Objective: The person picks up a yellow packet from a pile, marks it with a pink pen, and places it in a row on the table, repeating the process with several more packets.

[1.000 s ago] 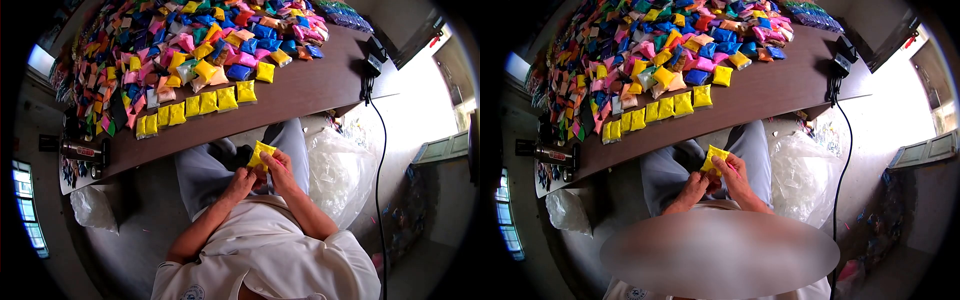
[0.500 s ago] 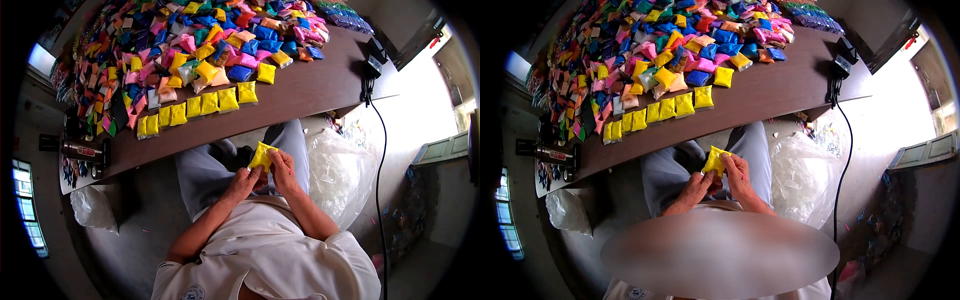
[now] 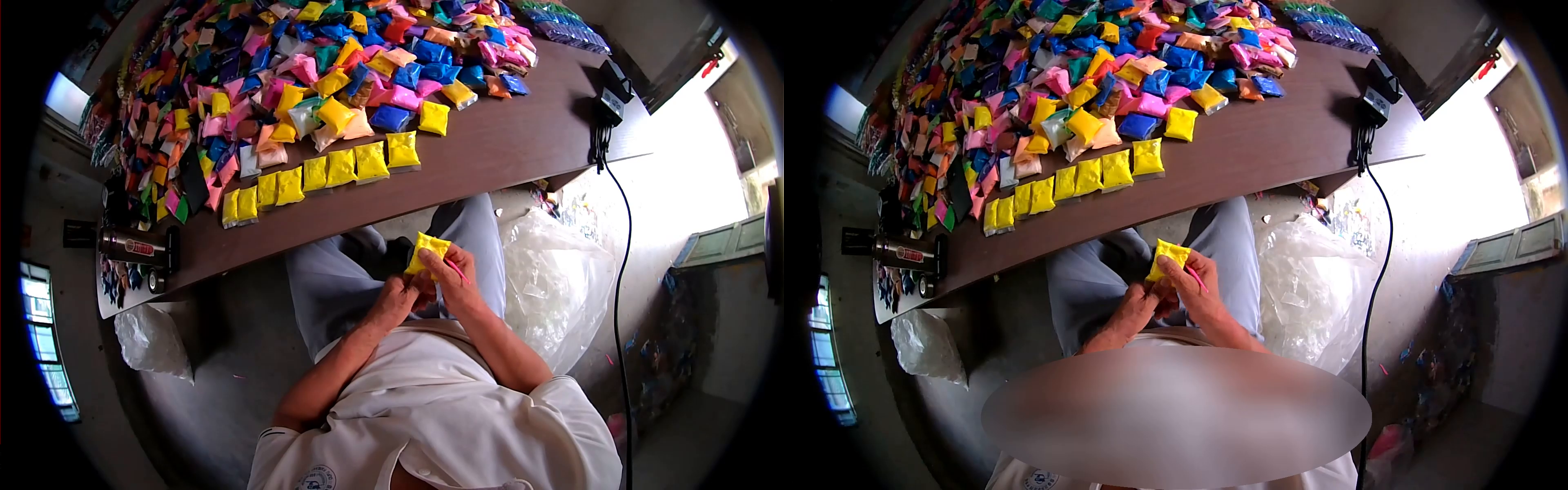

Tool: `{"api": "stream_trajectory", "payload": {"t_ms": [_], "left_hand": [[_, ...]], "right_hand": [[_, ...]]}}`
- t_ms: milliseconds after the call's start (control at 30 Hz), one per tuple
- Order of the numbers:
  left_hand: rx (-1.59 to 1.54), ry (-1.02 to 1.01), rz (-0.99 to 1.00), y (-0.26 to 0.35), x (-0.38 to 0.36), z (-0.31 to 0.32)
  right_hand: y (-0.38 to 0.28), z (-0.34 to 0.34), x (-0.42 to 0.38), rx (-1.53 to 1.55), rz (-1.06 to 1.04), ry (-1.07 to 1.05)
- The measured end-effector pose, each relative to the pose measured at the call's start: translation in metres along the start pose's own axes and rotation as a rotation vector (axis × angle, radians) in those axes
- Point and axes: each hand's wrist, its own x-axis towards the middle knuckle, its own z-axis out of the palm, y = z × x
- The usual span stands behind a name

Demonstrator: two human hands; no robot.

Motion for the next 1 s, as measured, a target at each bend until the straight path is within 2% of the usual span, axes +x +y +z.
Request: {"api": "stream_trajectory", "payload": {"t_ms": [167, 500, 567, 667, 833, 933, 1000], "left_hand": [[0.032, -0.011, -0.017, -0.003, 0.000, -0.002], [0.034, -0.012, -0.023, -0.001, 0.000, -0.003], [0.017, -0.001, -0.020, -0.003, 0.000, -0.003], [0.019, -0.013, 0.000, -0.011, 0.003, -0.007], [0.013, -0.029, 0.028, -0.007, 0.000, -0.007], [-0.073, 0.023, -0.053, -0.006, -0.001, -0.008], [-0.063, -0.050, -0.014, -0.006, -0.001, -0.009]], "right_hand": [[-0.002, 0.003, -0.001, -0.006, 0.082, 0.051], [0.006, 0.004, 0.003, -0.013, 0.071, 0.107], [0.014, 0.001, 0.007, 0.093, -0.036, 0.085], [0.017, -0.009, 0.005, 0.059, -0.025, 0.001], [0.020, -0.014, 0.005, 0.027, 0.013, -0.018], [0.022, -0.016, 0.005, 0.030, 0.003, -0.070], [0.018, -0.015, 0.003, 0.017, -0.010, -0.100]]}}
